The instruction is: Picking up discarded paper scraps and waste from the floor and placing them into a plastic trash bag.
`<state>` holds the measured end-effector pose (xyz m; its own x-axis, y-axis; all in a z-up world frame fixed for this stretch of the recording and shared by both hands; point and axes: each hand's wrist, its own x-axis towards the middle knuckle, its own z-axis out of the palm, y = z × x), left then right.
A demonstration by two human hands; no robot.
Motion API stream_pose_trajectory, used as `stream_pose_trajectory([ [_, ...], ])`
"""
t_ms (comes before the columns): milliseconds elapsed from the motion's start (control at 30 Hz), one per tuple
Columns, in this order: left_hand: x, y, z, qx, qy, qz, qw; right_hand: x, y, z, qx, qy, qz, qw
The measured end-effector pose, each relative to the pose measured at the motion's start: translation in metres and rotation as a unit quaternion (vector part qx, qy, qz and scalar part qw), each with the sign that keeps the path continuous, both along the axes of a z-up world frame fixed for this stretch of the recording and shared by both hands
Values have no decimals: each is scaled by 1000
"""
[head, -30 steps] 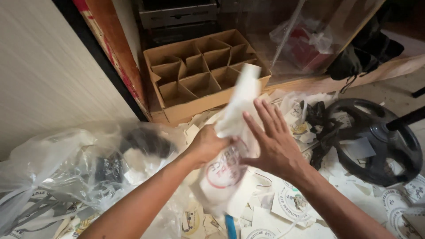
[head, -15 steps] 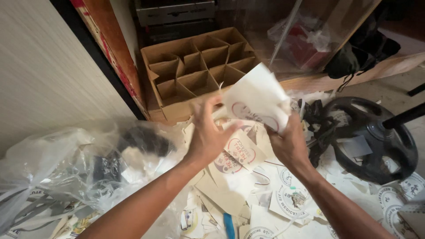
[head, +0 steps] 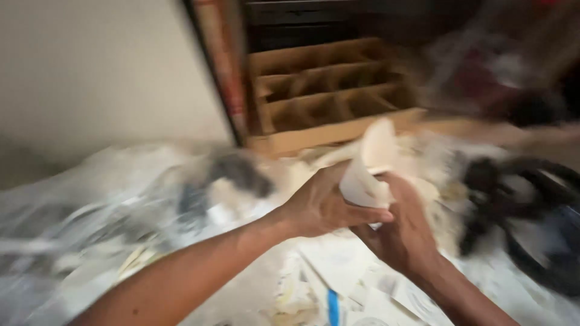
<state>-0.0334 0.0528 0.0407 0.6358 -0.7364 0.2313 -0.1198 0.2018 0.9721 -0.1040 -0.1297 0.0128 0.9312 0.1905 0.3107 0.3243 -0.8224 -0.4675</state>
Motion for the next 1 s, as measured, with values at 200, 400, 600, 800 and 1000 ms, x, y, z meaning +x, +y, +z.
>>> stream_pose_trajectory([
  [200, -27, 139, 41, 109, -309, 183, 927, 10, 103, 39, -41, -115, 99, 988],
  [400, -78, 287, 33, 136, -32, 365, 920, 31, 212, 61, -4, 9, 254, 967],
  [600, -115, 366, -17, 250, -219, 502, 799, 59, 297, -29, -177, -74, 253, 948],
  [800, -95, 338, -65, 366, -268, 424, 784, 112, 294, -96, -427, 96, 200, 877],
  [1000, -30, 312, -130, 489, -378, 275, 737, 135, 247, -24, -75, -141, 214, 964],
])
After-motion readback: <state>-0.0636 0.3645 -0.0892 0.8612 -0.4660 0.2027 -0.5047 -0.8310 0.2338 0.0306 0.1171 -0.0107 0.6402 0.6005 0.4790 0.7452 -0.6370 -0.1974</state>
